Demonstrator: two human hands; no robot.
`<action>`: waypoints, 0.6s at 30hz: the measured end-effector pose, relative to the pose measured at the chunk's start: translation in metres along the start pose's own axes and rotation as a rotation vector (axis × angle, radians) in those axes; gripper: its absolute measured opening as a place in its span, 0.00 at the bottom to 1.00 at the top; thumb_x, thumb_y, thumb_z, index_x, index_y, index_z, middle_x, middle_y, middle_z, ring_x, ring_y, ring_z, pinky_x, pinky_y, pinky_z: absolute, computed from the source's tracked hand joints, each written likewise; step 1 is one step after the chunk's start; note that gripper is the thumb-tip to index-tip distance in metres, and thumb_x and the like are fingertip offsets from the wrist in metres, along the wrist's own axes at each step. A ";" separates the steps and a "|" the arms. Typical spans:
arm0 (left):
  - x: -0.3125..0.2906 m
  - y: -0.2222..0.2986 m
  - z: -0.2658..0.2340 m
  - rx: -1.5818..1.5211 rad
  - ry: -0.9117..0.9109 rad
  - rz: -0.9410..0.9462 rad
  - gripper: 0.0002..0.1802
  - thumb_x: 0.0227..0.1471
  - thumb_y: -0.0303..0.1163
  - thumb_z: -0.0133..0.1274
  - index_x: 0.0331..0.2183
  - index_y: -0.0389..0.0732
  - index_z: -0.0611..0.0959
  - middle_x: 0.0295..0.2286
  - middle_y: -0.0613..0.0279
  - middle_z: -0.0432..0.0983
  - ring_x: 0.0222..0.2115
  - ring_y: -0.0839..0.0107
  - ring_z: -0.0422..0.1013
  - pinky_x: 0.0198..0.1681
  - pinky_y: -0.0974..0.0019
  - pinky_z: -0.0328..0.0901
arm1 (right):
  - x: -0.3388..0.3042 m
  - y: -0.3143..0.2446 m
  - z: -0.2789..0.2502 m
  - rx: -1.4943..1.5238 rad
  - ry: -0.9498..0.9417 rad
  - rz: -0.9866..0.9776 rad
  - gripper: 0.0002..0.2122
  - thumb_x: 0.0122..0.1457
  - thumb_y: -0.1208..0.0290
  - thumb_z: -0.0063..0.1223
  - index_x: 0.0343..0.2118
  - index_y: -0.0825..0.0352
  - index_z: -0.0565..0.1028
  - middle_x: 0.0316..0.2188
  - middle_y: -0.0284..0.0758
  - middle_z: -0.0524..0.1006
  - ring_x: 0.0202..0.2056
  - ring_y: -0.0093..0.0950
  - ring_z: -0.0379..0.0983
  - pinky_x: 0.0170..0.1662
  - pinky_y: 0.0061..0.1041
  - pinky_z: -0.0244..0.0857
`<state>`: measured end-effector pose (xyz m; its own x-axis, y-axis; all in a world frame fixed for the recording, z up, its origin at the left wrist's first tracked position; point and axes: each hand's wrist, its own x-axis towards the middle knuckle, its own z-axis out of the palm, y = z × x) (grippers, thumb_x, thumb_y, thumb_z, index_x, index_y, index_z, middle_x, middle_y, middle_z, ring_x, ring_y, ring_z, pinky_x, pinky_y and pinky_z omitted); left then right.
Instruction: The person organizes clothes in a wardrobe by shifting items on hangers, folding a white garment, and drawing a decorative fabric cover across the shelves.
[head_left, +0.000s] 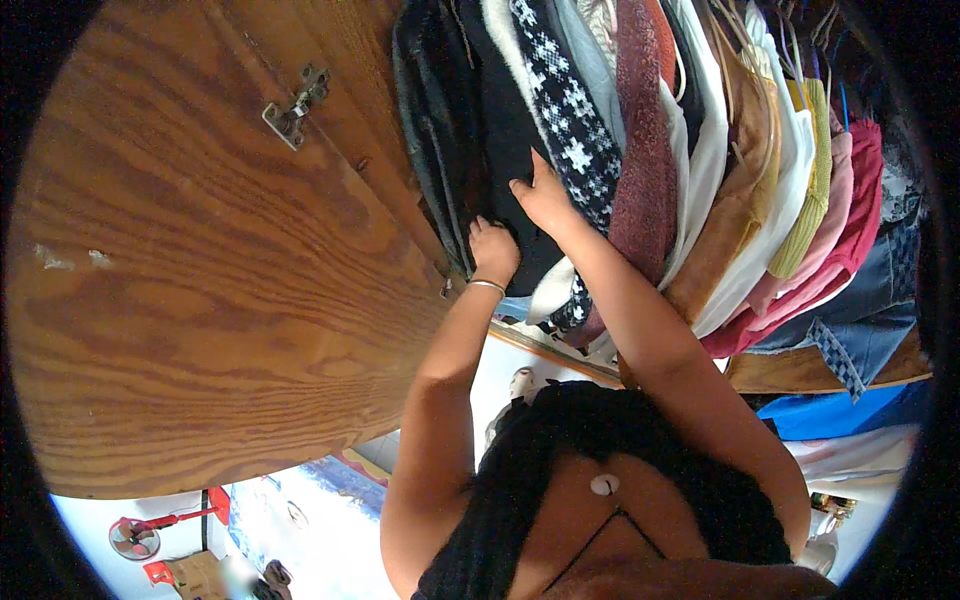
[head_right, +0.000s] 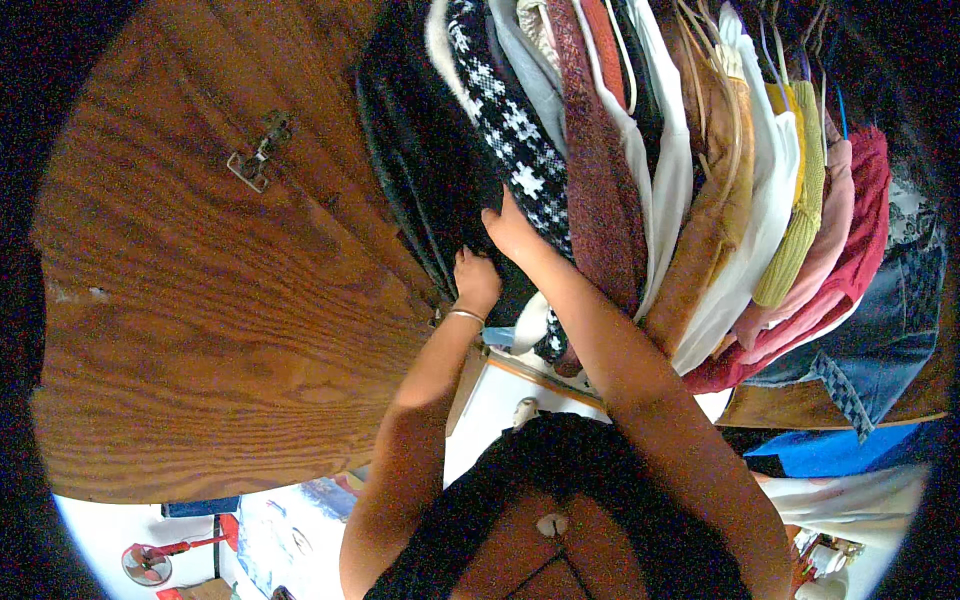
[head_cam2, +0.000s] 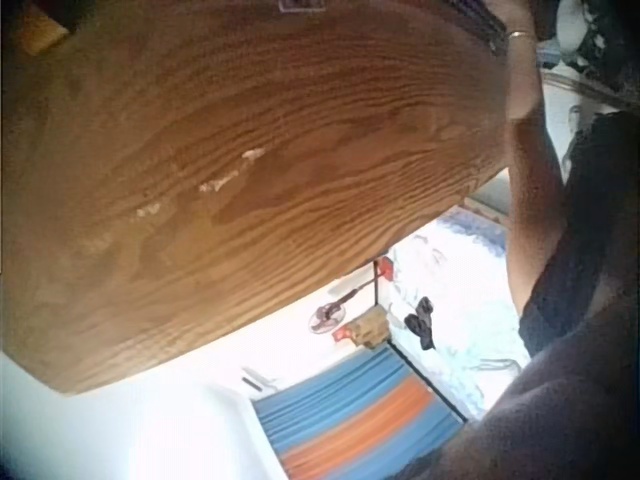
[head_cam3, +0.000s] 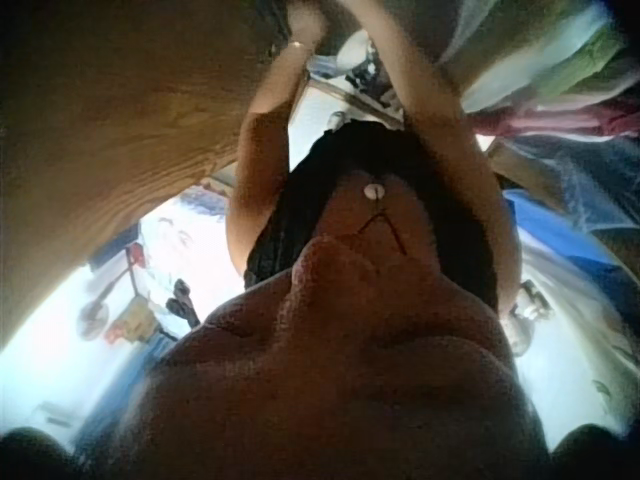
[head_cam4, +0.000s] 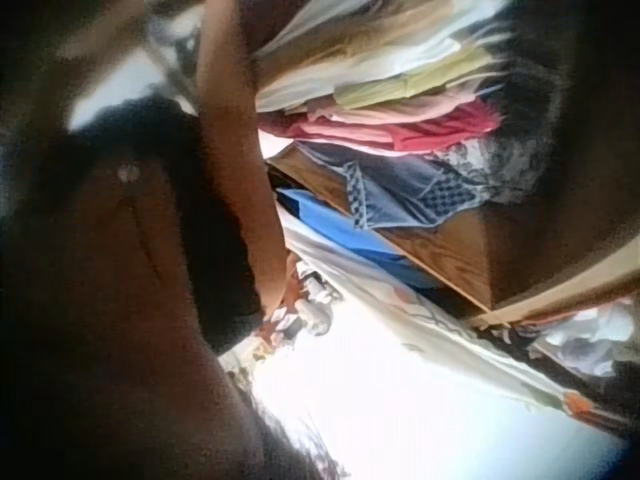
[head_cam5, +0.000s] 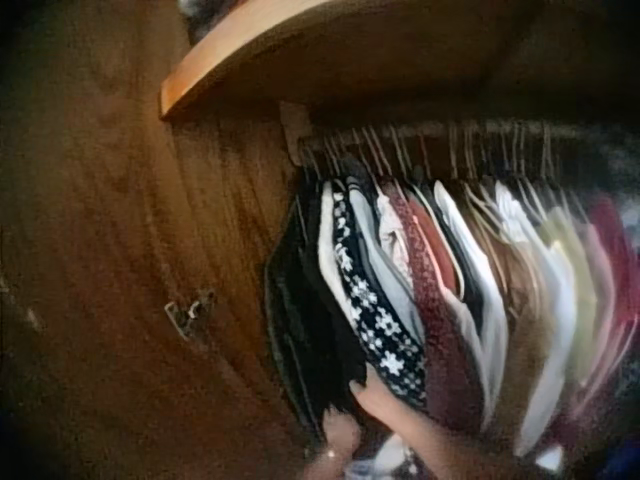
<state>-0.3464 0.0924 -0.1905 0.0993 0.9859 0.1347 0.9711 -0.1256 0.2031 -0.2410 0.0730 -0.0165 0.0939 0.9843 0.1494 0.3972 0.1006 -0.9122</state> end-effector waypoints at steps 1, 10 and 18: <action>0.007 -0.001 0.004 0.177 0.042 0.000 0.20 0.50 0.34 0.45 0.42 0.32 0.79 0.53 0.43 0.63 0.55 0.49 0.57 0.59 0.54 0.50 | 0.000 -0.002 -0.001 0.054 -0.008 0.031 0.33 0.50 0.71 0.55 0.58 0.77 0.55 0.56 0.57 0.59 0.59 0.45 0.54 0.62 0.31 0.47; 0.044 -0.017 -0.012 0.365 0.178 0.213 0.21 0.51 0.35 0.42 0.43 0.37 0.81 0.59 0.50 0.52 0.61 0.56 0.46 0.60 0.48 0.42 | 0.002 0.013 -0.003 -0.047 0.002 0.038 0.33 0.50 0.73 0.55 0.59 0.75 0.54 0.57 0.55 0.58 0.60 0.44 0.53 0.62 0.31 0.46; 0.040 -0.037 -0.032 0.598 -0.217 0.602 0.18 0.51 0.35 0.43 0.38 0.44 0.84 0.48 0.57 0.71 0.54 0.58 0.59 0.59 0.44 0.44 | 0.002 0.016 -0.004 0.020 -0.045 0.045 0.33 0.50 0.76 0.54 0.59 0.73 0.53 0.58 0.53 0.58 0.60 0.44 0.53 0.62 0.31 0.46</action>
<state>-0.3851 0.1333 -0.1615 0.6116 0.7779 -0.1442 0.6855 -0.6121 -0.3944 -0.2311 0.0762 -0.0296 0.0698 0.9933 0.0916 0.3751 0.0589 -0.9251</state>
